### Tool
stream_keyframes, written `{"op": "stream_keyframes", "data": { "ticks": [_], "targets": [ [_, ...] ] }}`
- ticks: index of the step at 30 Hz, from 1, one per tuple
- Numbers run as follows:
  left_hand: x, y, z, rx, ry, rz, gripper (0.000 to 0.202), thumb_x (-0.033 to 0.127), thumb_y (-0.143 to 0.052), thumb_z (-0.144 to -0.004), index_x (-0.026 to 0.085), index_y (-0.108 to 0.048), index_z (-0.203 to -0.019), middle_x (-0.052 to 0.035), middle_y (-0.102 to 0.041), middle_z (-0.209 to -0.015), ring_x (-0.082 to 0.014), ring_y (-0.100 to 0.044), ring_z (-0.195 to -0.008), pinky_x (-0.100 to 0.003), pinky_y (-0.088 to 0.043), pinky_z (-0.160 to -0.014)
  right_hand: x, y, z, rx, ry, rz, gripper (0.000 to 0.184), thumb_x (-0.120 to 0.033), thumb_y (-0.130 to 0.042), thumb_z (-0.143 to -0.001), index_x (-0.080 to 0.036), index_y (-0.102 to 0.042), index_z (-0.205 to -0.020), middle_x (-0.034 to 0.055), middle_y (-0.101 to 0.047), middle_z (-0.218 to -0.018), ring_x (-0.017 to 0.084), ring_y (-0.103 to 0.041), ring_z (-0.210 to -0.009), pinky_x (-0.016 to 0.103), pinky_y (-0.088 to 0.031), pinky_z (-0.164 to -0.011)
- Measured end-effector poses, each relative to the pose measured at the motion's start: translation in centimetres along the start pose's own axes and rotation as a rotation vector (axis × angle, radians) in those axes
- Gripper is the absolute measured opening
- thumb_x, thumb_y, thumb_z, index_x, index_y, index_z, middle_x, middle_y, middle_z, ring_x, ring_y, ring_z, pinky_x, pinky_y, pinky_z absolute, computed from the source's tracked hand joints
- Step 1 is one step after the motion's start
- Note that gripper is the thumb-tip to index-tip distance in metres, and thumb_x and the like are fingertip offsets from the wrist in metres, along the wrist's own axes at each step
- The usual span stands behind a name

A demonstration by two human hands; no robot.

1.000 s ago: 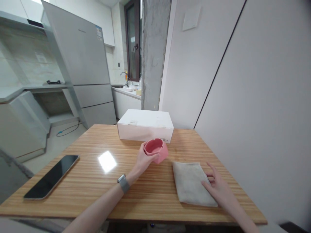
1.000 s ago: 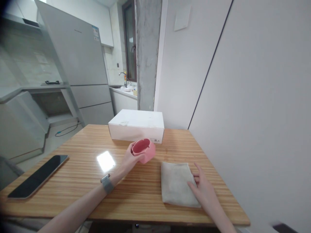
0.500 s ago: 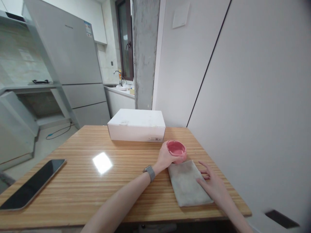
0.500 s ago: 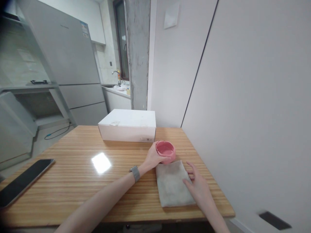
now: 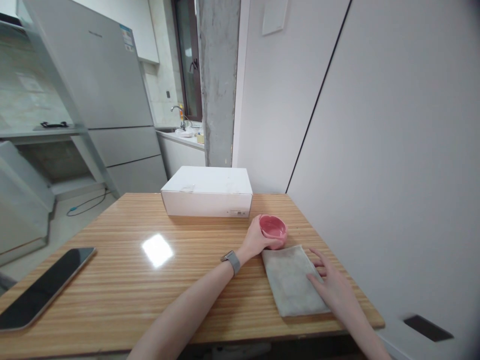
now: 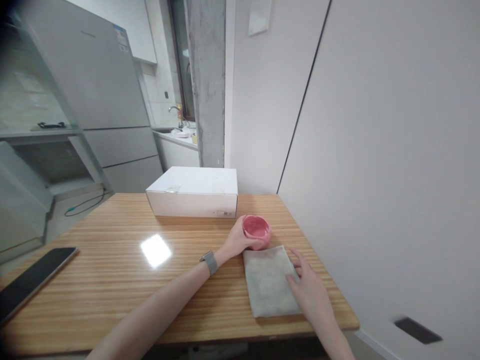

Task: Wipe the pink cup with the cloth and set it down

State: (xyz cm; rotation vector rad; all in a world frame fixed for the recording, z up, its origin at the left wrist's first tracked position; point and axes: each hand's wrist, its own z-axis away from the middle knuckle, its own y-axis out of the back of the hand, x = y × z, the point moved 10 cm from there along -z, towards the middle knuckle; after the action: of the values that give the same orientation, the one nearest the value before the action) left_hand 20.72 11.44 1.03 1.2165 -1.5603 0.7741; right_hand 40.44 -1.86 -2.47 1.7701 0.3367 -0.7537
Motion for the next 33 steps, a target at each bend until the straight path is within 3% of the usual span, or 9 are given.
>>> {"op": "stream_keyframes", "data": {
  "ticks": [3,5,7,10,13,17,21,25,33],
  "targets": [
    [0.5,0.8,0.1,-0.010,0.009,-0.026,0.086,0.030,-0.089,-0.043,0.015,-0.053,-0.120,-0.0155,-0.055,-0.125,-0.0331,-0.048,-0.120,-0.046,-0.034,-0.103,-0.2,0.5,0.4,0.023,0.008,0.087,0.060,-0.034,-0.047,-0.074,-0.023,-0.040,-0.133,0.0059,-0.064,-0.102,0.024,-0.065,-0.084,0.038,-0.048,-0.076],
    [1.3,1.9,0.5,-0.006,-0.002,-0.106,0.086,0.037,-0.085,-0.052,0.013,-0.049,-0.126,-0.0196,-0.047,-0.134,-0.0348,-0.040,-0.128,-0.048,-0.030,-0.106,-1.1,1.5,0.8,0.100,0.028,0.144,0.055,-0.036,-0.046,-0.077,-0.023,-0.043,-0.131,0.0085,-0.062,-0.110,0.027,-0.063,-0.092,0.041,-0.047,-0.081],
    [2.6,3.4,1.4,-0.009,-0.040,-0.203,0.071,0.040,-0.076,-0.067,0.013,-0.049,-0.127,-0.0191,-0.045,-0.137,-0.0327,-0.039,-0.129,-0.047,-0.029,-0.108,-3.2,2.7,1.5,0.204,0.091,0.178,0.048,-0.039,-0.045,-0.081,-0.023,-0.049,-0.125,0.0103,-0.060,-0.114,0.029,-0.059,-0.102,0.044,-0.044,-0.088],
    [4.7,5.8,3.8,-0.034,-0.093,-0.260,0.039,0.037,-0.064,-0.079,0.019,-0.060,-0.113,-0.0113,-0.060,-0.121,-0.0262,-0.054,-0.114,-0.041,-0.040,-0.099,-8.0,2.9,3.1,0.291,0.227,0.104,0.036,-0.041,-0.044,-0.085,-0.023,-0.057,-0.114,0.0105,-0.062,-0.110,0.030,-0.055,-0.106,0.045,-0.039,-0.095],
    [5.4,8.1,7.4,-0.076,-0.054,-0.303,0.023,0.036,-0.056,-0.084,0.022,-0.066,-0.099,-0.0056,-0.069,-0.095,-0.0202,-0.064,-0.083,-0.032,-0.049,-0.073,-12.6,-0.2,4.7,0.211,0.291,-0.094,0.020,-0.038,-0.051,-0.086,-0.027,-0.063,-0.098,0.0072,-0.067,-0.098,0.027,-0.060,-0.093,0.041,-0.042,-0.088],
    [4.1,11.1,12.3,-0.077,0.061,-0.647,0.022,0.032,-0.048,-0.088,0.021,-0.064,-0.079,-0.0008,-0.064,-0.063,-0.0168,-0.059,-0.058,-0.026,-0.039,-0.054,-17.6,-8.0,6.6,-0.016,0.303,-0.270,0.014,-0.036,-0.056,-0.087,-0.027,-0.063,-0.079,0.0035,-0.066,-0.070,0.021,-0.060,-0.061,0.031,-0.042,-0.060],
    [2.3,13.6,15.6,-0.036,0.142,-0.981,0.021,0.025,-0.046,-0.089,0.021,-0.060,-0.075,-0.0006,-0.066,-0.063,-0.0177,-0.062,-0.059,-0.026,-0.035,-0.055,-20.8,-13.7,7.8,-0.127,0.350,-0.025,0.025,-0.027,-0.044,-0.093,-0.022,-0.058,-0.072,0.0030,-0.063,-0.064,0.019,-0.058,-0.059,0.029,-0.032,-0.055],
    [1.4,14.1,16.9,-0.038,0.139,-1.074,0.020,0.024,-0.045,-0.090,0.021,-0.058,-0.075,-0.0001,-0.068,-0.071,-0.0186,-0.064,-0.068,-0.026,-0.037,-0.059,-21.7,-15.3,8.1,-0.140,0.404,0.149,0.024,-0.018,-0.042,-0.092,-0.021,-0.054,-0.072,0.0028,-0.064,-0.071,0.019,-0.060,-0.066,0.028,-0.030,-0.058],
    [1.6,13.5,17.0,-0.051,0.101,-1.102,0.017,0.022,-0.045,-0.090,0.022,-0.054,-0.076,0.0014,-0.066,-0.071,-0.0185,-0.064,-0.068,-0.027,-0.037,-0.058,-21.7,-15.2,8.8,-0.170,0.454,0.108,0.020,-0.017,-0.043,-0.091,-0.021,-0.053,-0.074,0.0003,-0.061,-0.074,0.017,-0.058,-0.070,0.026,-0.031,-0.062]
  ]
}}
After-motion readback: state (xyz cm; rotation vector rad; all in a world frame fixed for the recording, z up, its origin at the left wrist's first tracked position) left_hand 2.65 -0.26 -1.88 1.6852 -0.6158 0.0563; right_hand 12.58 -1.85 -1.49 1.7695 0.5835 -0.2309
